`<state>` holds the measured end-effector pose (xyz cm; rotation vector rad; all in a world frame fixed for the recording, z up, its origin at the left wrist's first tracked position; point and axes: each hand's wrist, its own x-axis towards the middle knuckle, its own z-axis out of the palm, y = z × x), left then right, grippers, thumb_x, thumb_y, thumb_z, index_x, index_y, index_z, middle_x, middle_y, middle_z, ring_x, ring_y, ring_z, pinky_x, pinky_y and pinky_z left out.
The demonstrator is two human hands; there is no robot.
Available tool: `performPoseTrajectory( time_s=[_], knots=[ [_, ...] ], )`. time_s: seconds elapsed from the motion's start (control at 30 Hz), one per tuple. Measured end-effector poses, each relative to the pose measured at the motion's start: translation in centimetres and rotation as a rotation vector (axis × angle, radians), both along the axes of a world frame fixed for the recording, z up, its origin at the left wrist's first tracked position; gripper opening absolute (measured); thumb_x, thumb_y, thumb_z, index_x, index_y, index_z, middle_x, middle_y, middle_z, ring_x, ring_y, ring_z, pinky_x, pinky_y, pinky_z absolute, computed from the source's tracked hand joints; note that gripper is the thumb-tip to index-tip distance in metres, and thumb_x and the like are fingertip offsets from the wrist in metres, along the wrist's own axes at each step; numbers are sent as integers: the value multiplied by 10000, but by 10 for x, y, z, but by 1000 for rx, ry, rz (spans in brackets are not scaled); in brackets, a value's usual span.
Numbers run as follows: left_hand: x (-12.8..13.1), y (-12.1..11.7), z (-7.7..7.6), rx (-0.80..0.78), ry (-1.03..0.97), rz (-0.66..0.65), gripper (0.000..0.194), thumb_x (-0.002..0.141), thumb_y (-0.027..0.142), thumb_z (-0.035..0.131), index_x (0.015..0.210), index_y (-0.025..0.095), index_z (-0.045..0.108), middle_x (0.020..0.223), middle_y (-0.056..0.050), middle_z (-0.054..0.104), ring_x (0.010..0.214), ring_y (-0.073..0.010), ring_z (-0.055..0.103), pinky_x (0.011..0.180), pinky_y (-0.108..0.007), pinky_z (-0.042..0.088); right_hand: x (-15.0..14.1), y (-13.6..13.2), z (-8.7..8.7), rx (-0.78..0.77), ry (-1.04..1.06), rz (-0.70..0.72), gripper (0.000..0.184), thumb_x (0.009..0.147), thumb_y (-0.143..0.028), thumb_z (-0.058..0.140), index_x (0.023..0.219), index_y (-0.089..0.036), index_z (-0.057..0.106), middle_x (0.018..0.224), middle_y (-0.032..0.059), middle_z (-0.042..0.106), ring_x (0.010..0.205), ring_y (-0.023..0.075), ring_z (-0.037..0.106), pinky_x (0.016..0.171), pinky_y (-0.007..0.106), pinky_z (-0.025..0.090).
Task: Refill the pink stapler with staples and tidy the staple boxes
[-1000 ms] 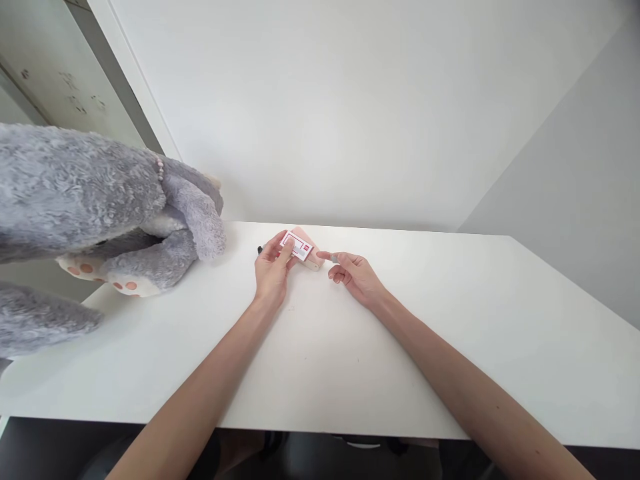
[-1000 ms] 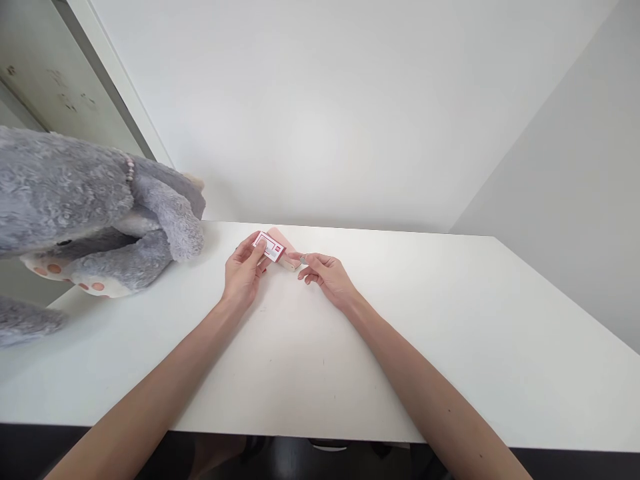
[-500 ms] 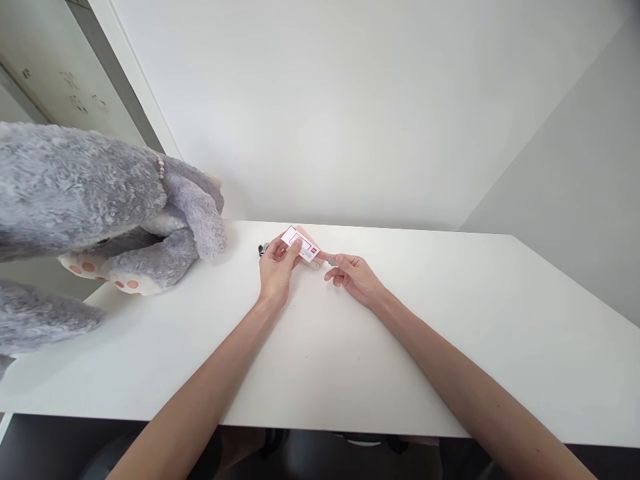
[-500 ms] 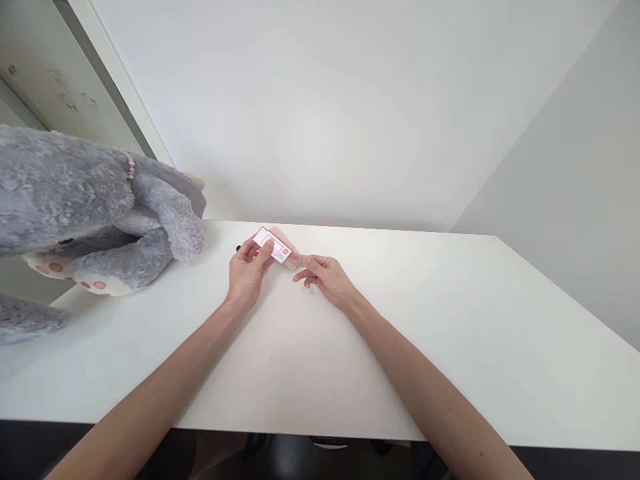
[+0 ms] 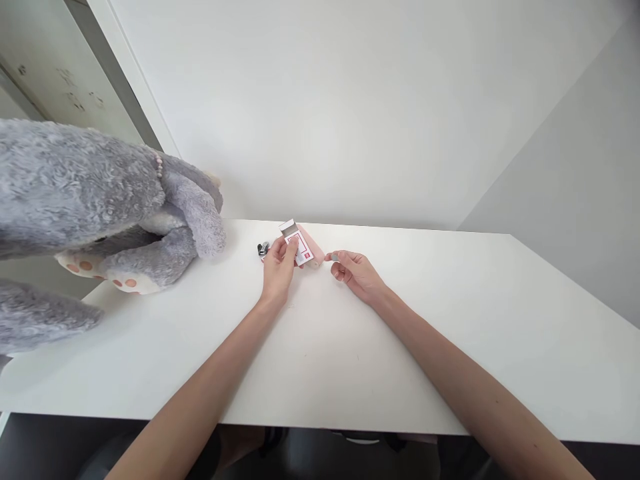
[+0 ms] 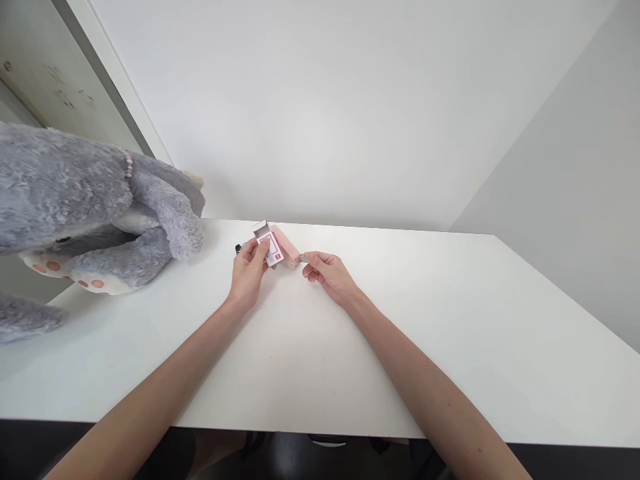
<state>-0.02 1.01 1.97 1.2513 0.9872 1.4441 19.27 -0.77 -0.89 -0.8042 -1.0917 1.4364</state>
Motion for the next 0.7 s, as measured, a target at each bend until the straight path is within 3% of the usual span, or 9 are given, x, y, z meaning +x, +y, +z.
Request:
performPoseTrajectory(
  time_s=[0.07,0.2,0.37,0.53,0.7],
  knots=[
    [2,-3,-1,-2,142,-16,448,918,573,674,1161,196,689,970,-61,732,733,-162,646,621,-285,517,1,1,-1,9,-5,-71,381,771,-596,855,830,-223,804,1082,69,747,677,104,544,577,288,410],
    [9,-12,-5,40,382,-138,488,925,541,667,1286,213,651,992,-54,751,732,-175,671,645,-296,514,0,2,1,69,-51,-148,293,800,-540,846,810,-248,821,1303,64,686,763,115,559,570,286,390],
    [13,-21,-7,80,568,-186,460,962,572,606,1275,237,638,815,-7,708,606,-161,592,579,-291,423,0,0,6,170,-272,-224,222,815,-503,836,826,-281,841,1490,49,601,882,157,608,577,298,416],
    [12,-22,-6,100,622,-207,431,962,575,601,1233,244,653,826,-2,719,591,-151,572,578,-287,385,-3,-3,8,219,-399,-326,196,812,-481,843,859,-290,843,1480,33,611,734,107,587,759,354,557],
    [11,-24,-2,23,583,-291,469,959,560,604,1305,244,638,1011,-37,783,722,-167,671,625,-275,462,-7,-4,7,238,-438,-440,247,825,-507,814,907,-275,839,1423,53,641,632,86,576,736,379,578]
  ],
)
